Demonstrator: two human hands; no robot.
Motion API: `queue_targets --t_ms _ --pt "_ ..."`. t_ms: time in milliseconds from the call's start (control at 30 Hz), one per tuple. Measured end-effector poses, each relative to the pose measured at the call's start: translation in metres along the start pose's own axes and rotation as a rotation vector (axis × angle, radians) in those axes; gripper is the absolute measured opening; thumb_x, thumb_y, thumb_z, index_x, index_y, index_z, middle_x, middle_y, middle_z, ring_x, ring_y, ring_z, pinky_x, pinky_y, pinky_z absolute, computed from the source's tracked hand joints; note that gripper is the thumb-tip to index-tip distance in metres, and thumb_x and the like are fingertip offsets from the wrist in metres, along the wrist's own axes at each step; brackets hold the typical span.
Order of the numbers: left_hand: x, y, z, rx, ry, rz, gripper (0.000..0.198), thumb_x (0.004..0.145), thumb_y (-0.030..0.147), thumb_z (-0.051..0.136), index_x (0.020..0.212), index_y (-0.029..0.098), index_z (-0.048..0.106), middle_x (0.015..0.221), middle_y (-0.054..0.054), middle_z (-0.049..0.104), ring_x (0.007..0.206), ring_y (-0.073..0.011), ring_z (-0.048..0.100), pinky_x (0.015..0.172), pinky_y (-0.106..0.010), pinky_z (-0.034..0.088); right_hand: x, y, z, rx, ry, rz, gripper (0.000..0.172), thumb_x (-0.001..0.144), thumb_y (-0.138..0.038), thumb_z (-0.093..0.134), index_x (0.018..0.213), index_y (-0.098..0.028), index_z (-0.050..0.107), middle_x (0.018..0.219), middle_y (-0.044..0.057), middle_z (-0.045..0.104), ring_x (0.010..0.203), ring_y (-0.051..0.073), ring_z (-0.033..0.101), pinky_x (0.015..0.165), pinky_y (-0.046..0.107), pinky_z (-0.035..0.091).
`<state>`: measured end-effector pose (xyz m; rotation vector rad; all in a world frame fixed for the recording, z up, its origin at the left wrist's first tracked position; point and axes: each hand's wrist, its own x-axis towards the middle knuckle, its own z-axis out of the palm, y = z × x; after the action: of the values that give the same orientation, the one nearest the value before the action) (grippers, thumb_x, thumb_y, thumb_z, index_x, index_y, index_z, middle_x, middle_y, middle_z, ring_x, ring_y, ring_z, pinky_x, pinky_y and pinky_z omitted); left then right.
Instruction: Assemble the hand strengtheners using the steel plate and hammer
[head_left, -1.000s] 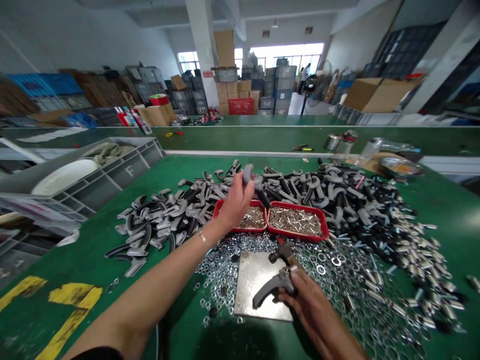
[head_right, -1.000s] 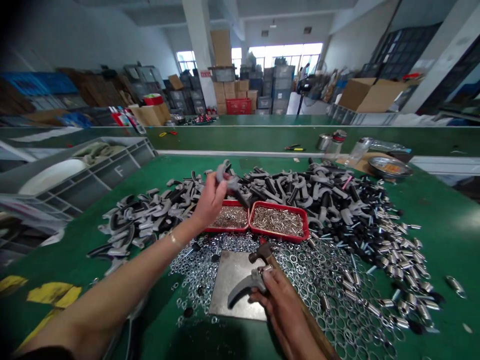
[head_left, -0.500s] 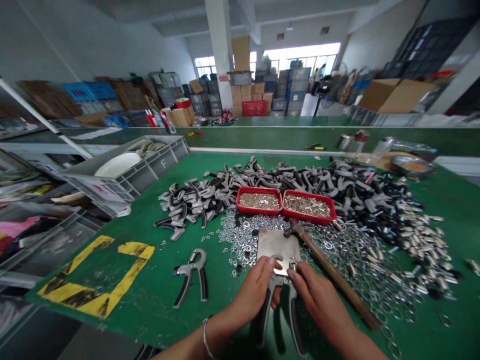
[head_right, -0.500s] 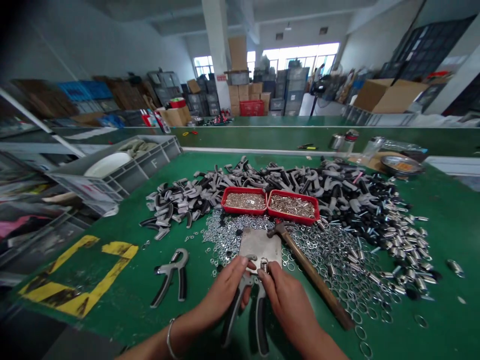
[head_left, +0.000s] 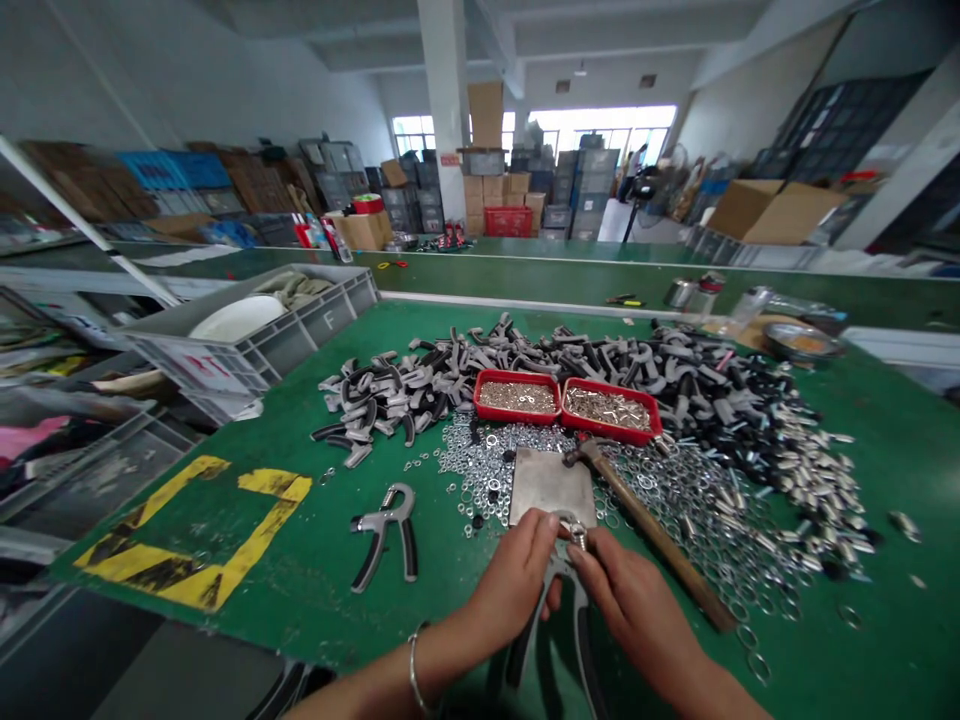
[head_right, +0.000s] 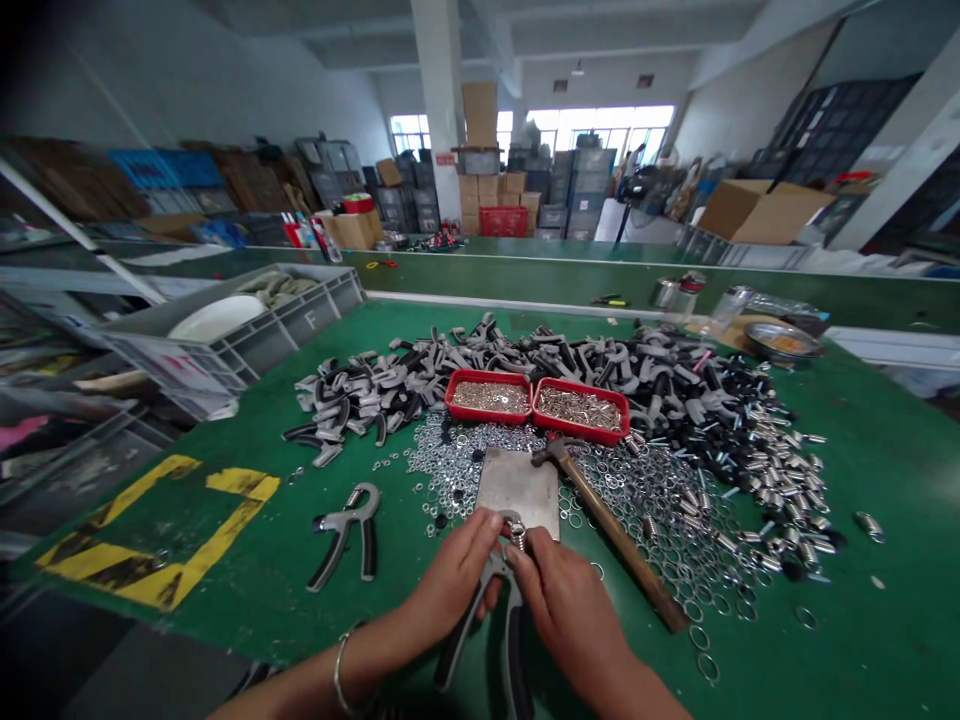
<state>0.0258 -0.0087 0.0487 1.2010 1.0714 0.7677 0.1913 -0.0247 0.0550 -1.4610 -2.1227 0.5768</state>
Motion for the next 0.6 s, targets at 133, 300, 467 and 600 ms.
queue_targets --t_ms 133,300,467,600 --pt "-0.003 -0.004 -0.001 0.091 0.01 0.084 0.042 0.098 0.059 0.03 0.101 0.022 0.05 0.056 0.004 0.051 0.043 -0.0138 0.05 0.043 -0.023 0.039 -0.003 -0.002 0.003 0.098 0.076 0.005 0.029 0.102 -0.042 0.035 0.086 -0.024 0.051 0.07 0.002 0.065 0.063 0.019 0.065 0.058 0.027 0.045" --pt "-0.01 -0.017 -0.016 0.387 0.0 0.232 0.04 0.101 0.048 0.026 0.114 0.02 0.05 0.075 -0.004 0.064 0.061 -0.0176 0.063 0.061 -0.029 0.049 -0.014 -0.01 0.007 0.157 0.067 -0.033 0.024 0.101 -0.038 0.039 0.09 -0.025 0.055 0.077 0.003 0.069 0.068 0.019 0.067 0.062 0.027 0.049" --pt "-0.013 -0.026 -0.027 0.573 0.043 0.401 0.037 0.1 0.039 0.025 0.118 0.019 0.05 0.104 -0.012 0.068 0.097 -0.0247 0.065 0.087 -0.039 0.051 -0.015 -0.015 0.004 0.161 0.044 -0.041 0.023 0.1 -0.04 0.04 0.093 -0.026 0.057 0.076 0.003 0.07 0.067 0.019 0.068 0.061 0.028 0.05" --pt "-0.007 -0.022 -0.032 0.697 -0.05 0.465 0.036 0.098 0.037 0.031 0.125 0.022 0.049 0.115 -0.012 0.067 0.102 -0.0256 0.065 0.092 -0.042 0.051 -0.008 -0.011 0.0 0.198 -0.081 0.013 0.027 0.1 -0.042 0.038 0.094 -0.025 0.058 0.077 0.003 0.072 0.069 0.021 0.069 0.062 0.03 0.052"
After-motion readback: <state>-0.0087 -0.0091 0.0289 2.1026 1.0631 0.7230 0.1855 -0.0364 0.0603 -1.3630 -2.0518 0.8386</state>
